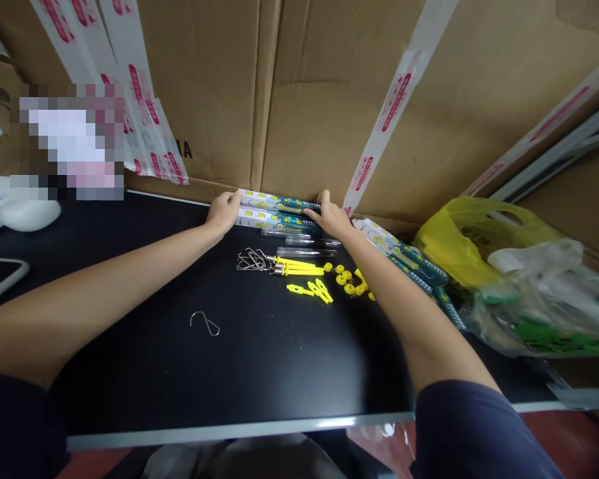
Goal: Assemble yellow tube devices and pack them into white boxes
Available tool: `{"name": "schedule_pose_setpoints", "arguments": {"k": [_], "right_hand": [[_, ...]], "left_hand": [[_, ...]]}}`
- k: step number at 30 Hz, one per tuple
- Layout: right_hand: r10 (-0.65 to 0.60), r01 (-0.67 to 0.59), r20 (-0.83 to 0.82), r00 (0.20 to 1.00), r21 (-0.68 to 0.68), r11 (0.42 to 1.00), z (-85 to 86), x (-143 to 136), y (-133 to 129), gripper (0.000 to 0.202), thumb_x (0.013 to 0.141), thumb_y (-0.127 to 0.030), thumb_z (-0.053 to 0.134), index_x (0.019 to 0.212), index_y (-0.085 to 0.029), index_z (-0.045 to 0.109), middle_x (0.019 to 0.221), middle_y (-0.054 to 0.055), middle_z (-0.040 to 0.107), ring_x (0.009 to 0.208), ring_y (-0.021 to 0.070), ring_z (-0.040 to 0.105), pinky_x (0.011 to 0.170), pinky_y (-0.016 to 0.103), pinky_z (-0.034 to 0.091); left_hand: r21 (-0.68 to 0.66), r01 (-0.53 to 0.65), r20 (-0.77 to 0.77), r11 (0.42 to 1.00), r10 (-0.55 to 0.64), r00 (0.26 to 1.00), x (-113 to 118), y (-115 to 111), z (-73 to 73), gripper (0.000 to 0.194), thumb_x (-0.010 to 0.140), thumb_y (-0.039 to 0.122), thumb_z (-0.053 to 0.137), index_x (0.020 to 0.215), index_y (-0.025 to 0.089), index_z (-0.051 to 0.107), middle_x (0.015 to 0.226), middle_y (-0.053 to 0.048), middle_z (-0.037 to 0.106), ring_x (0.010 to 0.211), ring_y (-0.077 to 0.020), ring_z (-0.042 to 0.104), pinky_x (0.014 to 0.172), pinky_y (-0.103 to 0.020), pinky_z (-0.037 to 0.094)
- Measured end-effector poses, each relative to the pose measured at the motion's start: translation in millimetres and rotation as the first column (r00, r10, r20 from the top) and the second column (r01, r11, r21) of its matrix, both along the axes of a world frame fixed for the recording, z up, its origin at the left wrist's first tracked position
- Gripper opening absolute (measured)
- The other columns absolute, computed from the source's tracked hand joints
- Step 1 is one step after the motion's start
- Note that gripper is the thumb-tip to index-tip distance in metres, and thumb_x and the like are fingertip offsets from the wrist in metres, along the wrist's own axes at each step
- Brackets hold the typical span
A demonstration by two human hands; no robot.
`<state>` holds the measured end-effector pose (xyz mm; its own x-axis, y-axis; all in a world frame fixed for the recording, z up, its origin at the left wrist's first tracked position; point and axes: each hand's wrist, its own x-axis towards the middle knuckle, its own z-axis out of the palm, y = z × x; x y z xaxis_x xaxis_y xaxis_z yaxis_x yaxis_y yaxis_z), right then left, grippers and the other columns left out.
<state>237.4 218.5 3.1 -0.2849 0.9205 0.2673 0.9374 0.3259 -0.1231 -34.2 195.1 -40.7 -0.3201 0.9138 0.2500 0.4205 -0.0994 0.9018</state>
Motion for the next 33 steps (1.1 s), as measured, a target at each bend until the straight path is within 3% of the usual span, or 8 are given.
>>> {"name": "schedule_pose_setpoints", "arguments": {"k": [9,14,16,19,21,23,27,33], "right_hand": [[-0.016,0.016,0.002,1.000,-0.031,0.999,-6.0,-3.8,-4.0,0.040,0.097,-0.046,0.040,0.118,-0.013,0.039,0.113,0.020,0.064,0.101,0.0323,0.062,0.075,0.037,0.044],[-0.083,0.073,0.076,0.994,0.120,0.990,8.2,-8.3,-34.1,0.041,0.094,-0.046,0.046,0.116,-0.011,0.045,0.119,0.024,0.058,0.104,0.0351,0.059,0.079,0.041,0.043],[-0.014,-0.004,0.095,0.995,0.187,0.982,12.8,-7.9,-62.1,0.035,0.094,-0.043,0.049,0.112,-0.013,0.049,0.115,0.019,0.059,0.101,0.0313,0.059,0.079,0.039,0.043],[0.240,-0.257,0.128,0.962,0.141,0.956,12.3,-5.5,-110.8,0.019,0.093,-0.035,0.053,0.101,-0.018,0.053,0.102,0.010,0.061,0.093,0.0232,0.058,0.077,0.033,0.042],[0.362,-0.380,0.191,0.912,0.067,0.923,7.4,-4.4,-136.9,0.015,0.090,-0.033,0.058,0.096,-0.019,0.057,0.098,0.008,0.061,0.092,0.0221,0.056,0.077,0.032,0.041],[0.398,-0.419,0.258,0.880,0.026,0.908,1.0,-4.2,-152.2,0.014,0.088,-0.030,0.062,0.095,-0.018,0.059,0.097,0.008,0.062,0.091,0.0228,0.055,0.078,0.033,0.040],[0.377,-0.398,0.328,0.866,-0.004,0.918,-9.0,-5.7,-156.4,0.009,0.088,-0.023,0.061,0.093,-0.016,0.062,0.092,0.009,0.063,0.087,0.0228,0.054,0.076,0.032,0.038],[0.355,-0.383,0.331,0.874,0.020,0.924,-13.9,-5.8,-151.8,0.009,0.091,-0.019,0.055,0.091,-0.015,0.063,0.090,0.009,0.064,0.086,0.0222,0.053,0.077,0.032,0.038]], "left_hand": [[0.031,0.140,0.024,0.990,-0.141,0.990,9.9,-8.5,-13.3,0.040,0.092,0.036,0.041,0.119,0.017,0.063,0.123,-0.010,0.069,0.113,-0.0241,0.061,0.096,-0.032,0.044],[0.014,0.154,0.023,0.988,-0.154,0.988,5.9,-18.1,1.8,0.039,0.091,0.044,0.046,0.109,0.013,0.064,0.118,-0.015,0.069,0.112,-0.0298,0.061,0.098,-0.042,0.044],[0.044,0.167,0.010,0.985,-0.167,0.986,4.4,-33.9,11.2,0.038,0.092,0.040,0.043,0.107,0.011,0.063,0.118,-0.017,0.067,0.111,-0.0299,0.061,0.099,-0.044,0.044],[0.152,0.283,-0.077,0.947,-0.274,0.959,7.0,-74.9,18.9,0.034,0.089,0.032,0.050,0.116,0.015,0.061,0.126,-0.012,0.064,0.117,-0.0248,0.059,0.103,-0.040,0.043],[0.206,0.419,-0.307,0.884,-0.348,0.886,11.6,-107.1,18.0,0.034,0.088,0.033,0.052,0.117,0.017,0.062,0.132,-0.011,0.060,0.124,-0.0242,0.053,0.110,-0.043,0.037],[0.156,0.546,-0.492,0.823,-0.414,0.766,16.9,-134.2,13.7,0.031,0.091,0.033,0.049,0.115,0.020,0.064,0.133,-0.010,0.059,0.124,-0.0240,0.054,0.111,-0.046,0.037],[0.095,0.635,-0.725,0.767,-0.384,0.572,22.1,-156.1,4.9,0.029,0.093,0.027,0.046,0.114,0.021,0.065,0.127,-0.008,0.064,0.120,-0.0230,0.058,0.115,-0.052,0.028],[0.083,0.625,-0.767,0.776,-0.351,0.538,18.7,-150.5,3.3,0.027,0.093,0.027,0.046,0.111,0.020,0.065,0.122,-0.007,0.067,0.115,-0.0220,0.061,0.114,-0.051,0.031]]}}
